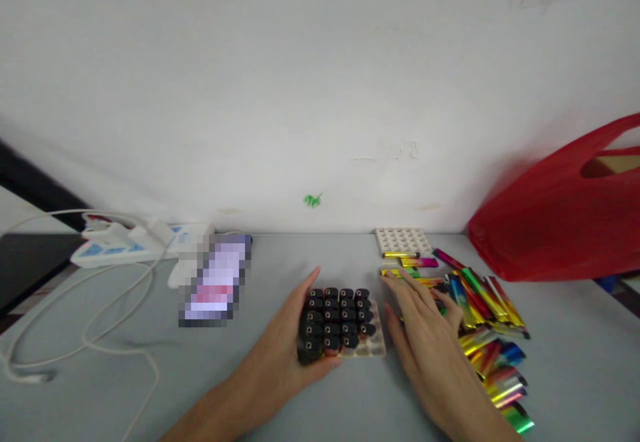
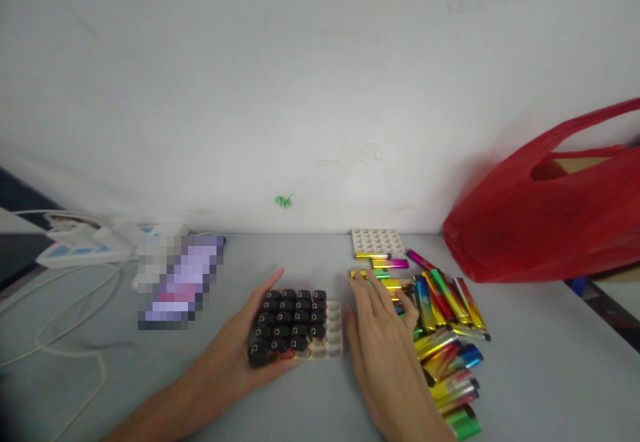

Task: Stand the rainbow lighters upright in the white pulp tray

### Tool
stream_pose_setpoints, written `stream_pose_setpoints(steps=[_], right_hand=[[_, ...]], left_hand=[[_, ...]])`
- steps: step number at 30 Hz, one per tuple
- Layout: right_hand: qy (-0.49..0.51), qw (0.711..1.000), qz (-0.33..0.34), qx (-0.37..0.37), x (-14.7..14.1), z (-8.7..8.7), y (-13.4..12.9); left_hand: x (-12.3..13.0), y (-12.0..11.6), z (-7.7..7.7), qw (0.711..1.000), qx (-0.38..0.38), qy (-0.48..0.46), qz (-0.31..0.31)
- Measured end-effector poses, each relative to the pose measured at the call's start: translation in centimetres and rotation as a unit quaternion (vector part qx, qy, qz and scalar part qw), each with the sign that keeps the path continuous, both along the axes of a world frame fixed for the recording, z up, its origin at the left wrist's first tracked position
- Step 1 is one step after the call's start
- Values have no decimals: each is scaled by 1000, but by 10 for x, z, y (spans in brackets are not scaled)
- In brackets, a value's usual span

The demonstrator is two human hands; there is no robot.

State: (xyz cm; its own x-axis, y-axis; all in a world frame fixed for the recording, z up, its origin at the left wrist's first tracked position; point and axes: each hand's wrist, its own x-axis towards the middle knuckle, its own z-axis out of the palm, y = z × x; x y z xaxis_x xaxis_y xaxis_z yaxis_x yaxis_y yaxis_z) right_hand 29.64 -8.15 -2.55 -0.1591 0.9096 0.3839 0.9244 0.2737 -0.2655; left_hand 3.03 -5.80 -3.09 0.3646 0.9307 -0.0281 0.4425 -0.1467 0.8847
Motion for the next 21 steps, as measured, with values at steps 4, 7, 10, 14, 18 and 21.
stream_pose_setpoints(steps=[4, 7, 10, 14, 18, 21], right_hand=[[25, 998, 50, -14, -1, 1, -1], [-7, 1000, 29, 8, 3, -13, 3], [-50, 998, 11, 34, 9, -29, 9], [-67, 997, 8, 35, 10, -29, 10], [-94, 995, -6, 18, 3, -16, 6], [-104, 994, -18, 14, 2, -12, 4]], left_hand=[[1, 1, 1, 1000, 5, 4, -2], [1, 1, 1, 1000, -2, 7, 2], [0, 0, 0, 1000, 2, 2, 3], [0, -1, 0, 1000, 3, 1, -1], [1, 1, 3, 1000, 0, 6, 1], [2, 0, 4, 1000, 1, 12, 2]])
